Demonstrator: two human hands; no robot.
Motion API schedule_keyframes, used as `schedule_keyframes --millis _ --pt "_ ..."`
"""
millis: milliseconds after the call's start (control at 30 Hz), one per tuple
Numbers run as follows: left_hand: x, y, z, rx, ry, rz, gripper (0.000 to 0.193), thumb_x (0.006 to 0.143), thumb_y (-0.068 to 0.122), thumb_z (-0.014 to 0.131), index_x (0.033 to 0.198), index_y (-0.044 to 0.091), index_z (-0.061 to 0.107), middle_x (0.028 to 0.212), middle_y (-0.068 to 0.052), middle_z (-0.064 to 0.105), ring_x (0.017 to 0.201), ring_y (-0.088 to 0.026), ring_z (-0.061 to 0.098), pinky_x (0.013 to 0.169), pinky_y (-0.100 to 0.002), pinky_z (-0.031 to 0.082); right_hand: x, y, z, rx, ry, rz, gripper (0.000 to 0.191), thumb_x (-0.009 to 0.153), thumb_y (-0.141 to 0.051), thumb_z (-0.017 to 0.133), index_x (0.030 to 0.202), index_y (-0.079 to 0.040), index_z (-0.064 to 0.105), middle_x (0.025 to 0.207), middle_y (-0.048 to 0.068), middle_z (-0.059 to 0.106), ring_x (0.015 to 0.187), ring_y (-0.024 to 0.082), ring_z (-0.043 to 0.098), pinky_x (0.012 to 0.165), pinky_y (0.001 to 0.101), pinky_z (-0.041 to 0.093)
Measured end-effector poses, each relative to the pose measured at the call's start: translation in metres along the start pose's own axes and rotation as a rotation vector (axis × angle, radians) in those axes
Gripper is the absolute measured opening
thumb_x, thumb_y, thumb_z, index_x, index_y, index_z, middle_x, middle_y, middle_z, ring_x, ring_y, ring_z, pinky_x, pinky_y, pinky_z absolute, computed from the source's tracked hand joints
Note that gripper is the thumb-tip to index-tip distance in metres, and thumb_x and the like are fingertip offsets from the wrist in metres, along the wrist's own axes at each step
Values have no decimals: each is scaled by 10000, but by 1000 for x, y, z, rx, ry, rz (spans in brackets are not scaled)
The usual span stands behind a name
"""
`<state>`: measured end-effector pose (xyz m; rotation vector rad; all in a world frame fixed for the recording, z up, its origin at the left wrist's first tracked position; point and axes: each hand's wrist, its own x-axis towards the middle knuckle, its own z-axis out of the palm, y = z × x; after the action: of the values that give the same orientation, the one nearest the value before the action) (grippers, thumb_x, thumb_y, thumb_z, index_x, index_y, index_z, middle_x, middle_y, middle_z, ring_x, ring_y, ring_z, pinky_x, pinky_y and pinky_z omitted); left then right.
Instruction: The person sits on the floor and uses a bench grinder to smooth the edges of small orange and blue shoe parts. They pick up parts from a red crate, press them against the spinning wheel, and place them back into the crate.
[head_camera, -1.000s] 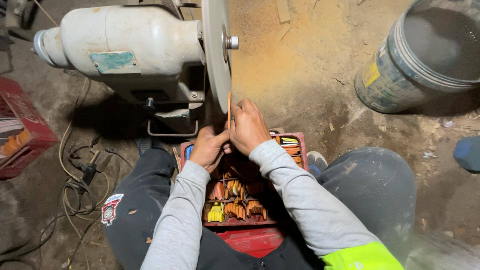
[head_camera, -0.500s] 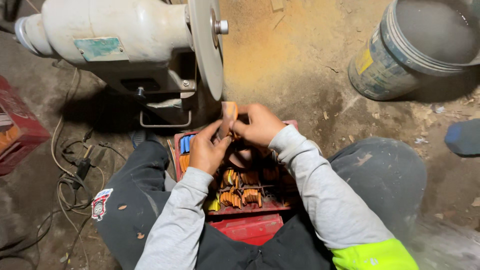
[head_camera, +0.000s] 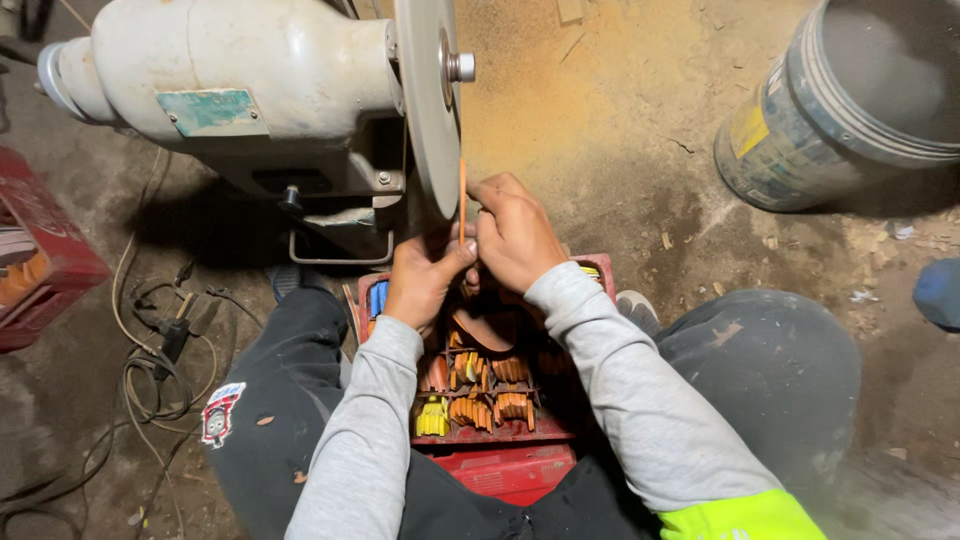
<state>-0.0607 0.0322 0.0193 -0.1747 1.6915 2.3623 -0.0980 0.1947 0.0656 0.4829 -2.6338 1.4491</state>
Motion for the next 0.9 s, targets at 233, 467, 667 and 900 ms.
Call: schedule_keyframes --millis 233,467,667,900 --pt "12 4 -5 -92 -28 58 312 940 104 749 1187 -64 659 1064 -60 732 914 -110 672 822 -269 560 13 -11 9 -77 86 -77 466 839 -9 553 1288 34 671 1136 247 635 1036 406 643 956 438 520" --pt "4 1 -9 -100 -61 39 325 945 116 734 1207 -59 654 1037 -66 726 848 -114 672 726 -268 565 1 -12 19 -92 128 -82 500 820 16 537 1303 51 662 1143 257 619 1062 420 630 964 445 515" --pt "-10 -13 -15 17 -67 -58 312 942 83 740 1210 -66 680 894 -94 718 674 -154 647 613 -305 549 -18 -6 21 -94 71 -82 454 789 19 520 1201 42 710 1031 254 642 979 414 652 935 460 530" --pt "-43 -7 -4 936 215 507 389 812 92 830 1171 24 694 964 -196 741 715 -256 672 677 -348 557 -21 14 -9 11 -348 240 290 828 -63 538 989 -32 778 855 222 759 771 369 753 780 457 590"
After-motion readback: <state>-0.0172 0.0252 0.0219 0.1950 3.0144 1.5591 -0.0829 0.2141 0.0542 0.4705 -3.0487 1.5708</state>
